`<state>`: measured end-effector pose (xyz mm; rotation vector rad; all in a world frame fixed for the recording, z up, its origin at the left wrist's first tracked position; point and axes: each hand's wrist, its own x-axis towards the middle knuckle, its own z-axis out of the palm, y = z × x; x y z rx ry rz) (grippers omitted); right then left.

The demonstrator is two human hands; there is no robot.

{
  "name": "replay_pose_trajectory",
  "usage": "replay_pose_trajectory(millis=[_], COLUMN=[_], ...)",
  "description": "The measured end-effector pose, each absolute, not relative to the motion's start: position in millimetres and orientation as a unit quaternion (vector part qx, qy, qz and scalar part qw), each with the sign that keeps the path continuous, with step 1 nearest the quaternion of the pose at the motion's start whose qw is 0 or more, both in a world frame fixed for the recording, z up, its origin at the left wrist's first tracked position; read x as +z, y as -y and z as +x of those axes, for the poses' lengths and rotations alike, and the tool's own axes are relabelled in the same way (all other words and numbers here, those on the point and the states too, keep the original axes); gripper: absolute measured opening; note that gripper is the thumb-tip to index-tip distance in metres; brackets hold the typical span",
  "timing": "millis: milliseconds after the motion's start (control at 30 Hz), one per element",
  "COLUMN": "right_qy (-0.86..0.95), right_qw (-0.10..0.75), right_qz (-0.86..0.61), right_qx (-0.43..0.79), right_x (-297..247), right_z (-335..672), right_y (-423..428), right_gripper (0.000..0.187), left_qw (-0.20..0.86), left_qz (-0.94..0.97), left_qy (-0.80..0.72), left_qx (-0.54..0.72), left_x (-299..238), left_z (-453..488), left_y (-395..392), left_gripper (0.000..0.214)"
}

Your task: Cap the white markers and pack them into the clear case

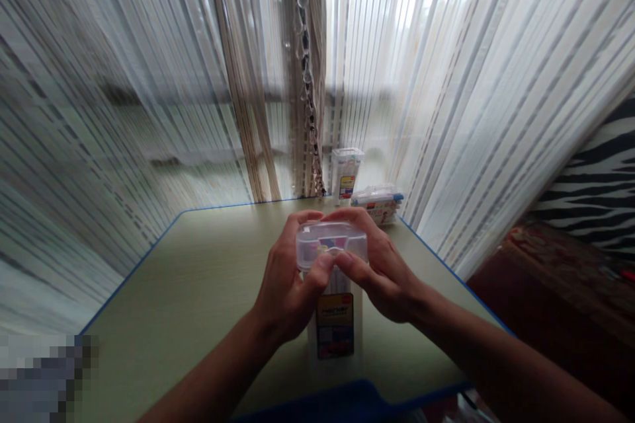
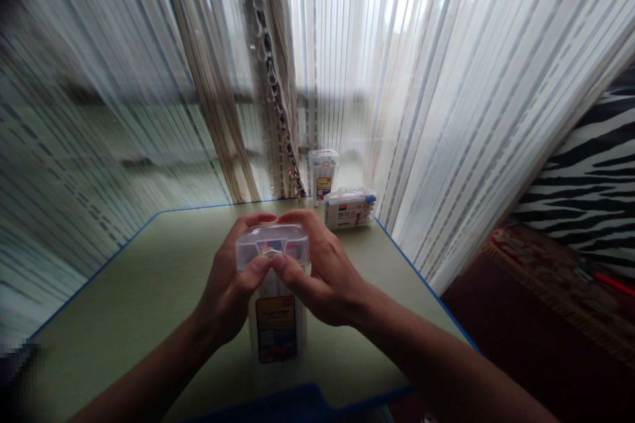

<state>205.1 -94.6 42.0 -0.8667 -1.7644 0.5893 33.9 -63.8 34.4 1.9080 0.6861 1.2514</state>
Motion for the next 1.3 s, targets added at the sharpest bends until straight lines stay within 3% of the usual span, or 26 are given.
replay_pose_trajectory(millis=[667,967,1300], right_qy=[0.769,0.721,0.705], right_qw=[0.491,0.539,0.549], right_qz=[-0.324,-0.366,-0.375], right_qx=[0.251,0.235,0.248], right_x=[44,41,40], right_z=[213,202,198], right_y=[94,97,98], right_gripper=[0.057,0.034,0.03], left_qw=[0.414,0.416,0.398], left_qz=[0.757,0.728,0.723], left_qy=[-0.192,-0.262,-0.264], left_qx=[0.468,0.479,0.499], left_x=[38,38,34], left_z=[27,34,36], left_y=[61,68,69], left_gripper=[0.065,0.041,0.033])
